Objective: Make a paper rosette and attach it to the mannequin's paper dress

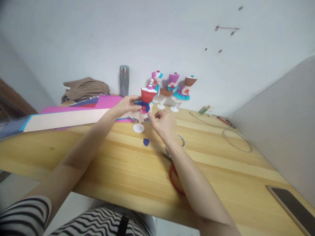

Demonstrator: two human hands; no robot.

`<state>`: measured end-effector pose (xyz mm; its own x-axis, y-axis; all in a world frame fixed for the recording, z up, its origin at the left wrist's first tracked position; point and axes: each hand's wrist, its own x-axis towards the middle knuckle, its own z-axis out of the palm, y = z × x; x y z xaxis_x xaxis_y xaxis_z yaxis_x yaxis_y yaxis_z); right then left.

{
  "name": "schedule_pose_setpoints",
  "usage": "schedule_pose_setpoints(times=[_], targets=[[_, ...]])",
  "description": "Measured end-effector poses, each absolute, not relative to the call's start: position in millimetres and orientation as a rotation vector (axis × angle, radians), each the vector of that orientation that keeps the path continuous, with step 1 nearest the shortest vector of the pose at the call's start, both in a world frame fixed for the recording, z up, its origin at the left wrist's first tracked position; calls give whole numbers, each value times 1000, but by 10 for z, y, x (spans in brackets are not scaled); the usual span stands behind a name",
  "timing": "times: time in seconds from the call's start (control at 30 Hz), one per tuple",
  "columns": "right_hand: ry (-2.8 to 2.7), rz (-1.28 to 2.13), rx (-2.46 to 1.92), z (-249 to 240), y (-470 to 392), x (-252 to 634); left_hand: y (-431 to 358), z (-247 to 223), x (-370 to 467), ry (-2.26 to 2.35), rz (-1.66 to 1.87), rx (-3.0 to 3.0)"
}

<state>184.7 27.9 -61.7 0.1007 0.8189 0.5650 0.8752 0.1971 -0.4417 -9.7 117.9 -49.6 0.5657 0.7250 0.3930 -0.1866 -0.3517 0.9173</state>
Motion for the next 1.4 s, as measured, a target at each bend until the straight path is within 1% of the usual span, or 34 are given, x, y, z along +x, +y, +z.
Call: schedule_pose_setpoints(times=[0.1,0.27,0.4,0.5,0.67,0.73,0.8,0.9,1.0,1.17,1.4], targets=[[-1711,15,-1649,-618,227,2056,1184,-456,-140,495,1040,1656],[-1803,317,-1700,-770,203,2274,1163,-383,-214,623,1127,1586],[-1984,578,-1654,-983,79,2204,1095,-278,-262,797,1257,1582],[-2061,704,-1594,-1089,-50,2083,1077,-220,-299,947,1352,1497],[-1966,713,-1553,-1139,-31,2031,1140,-347,-357,1101,1324,1342],[-1852,699,-1557,-1151,70,2062,1152,-487,-370,1232,1189,1169],[-1733,694,-1553,-1172,187,2086,1124,-652,-374,1259,1083,1107],[-1596,706,-1529,-1216,334,2073,1009,-877,-357,1194,929,1025],[-1543,727,-1498,-1257,408,2016,882,-1022,-306,1026,834,952],[-1591,723,-1445,-1267,368,1932,822,-1167,-212,822,890,819],[-1709,642,-1381,-1191,268,1719,848,-1342,-182,729,967,733]])
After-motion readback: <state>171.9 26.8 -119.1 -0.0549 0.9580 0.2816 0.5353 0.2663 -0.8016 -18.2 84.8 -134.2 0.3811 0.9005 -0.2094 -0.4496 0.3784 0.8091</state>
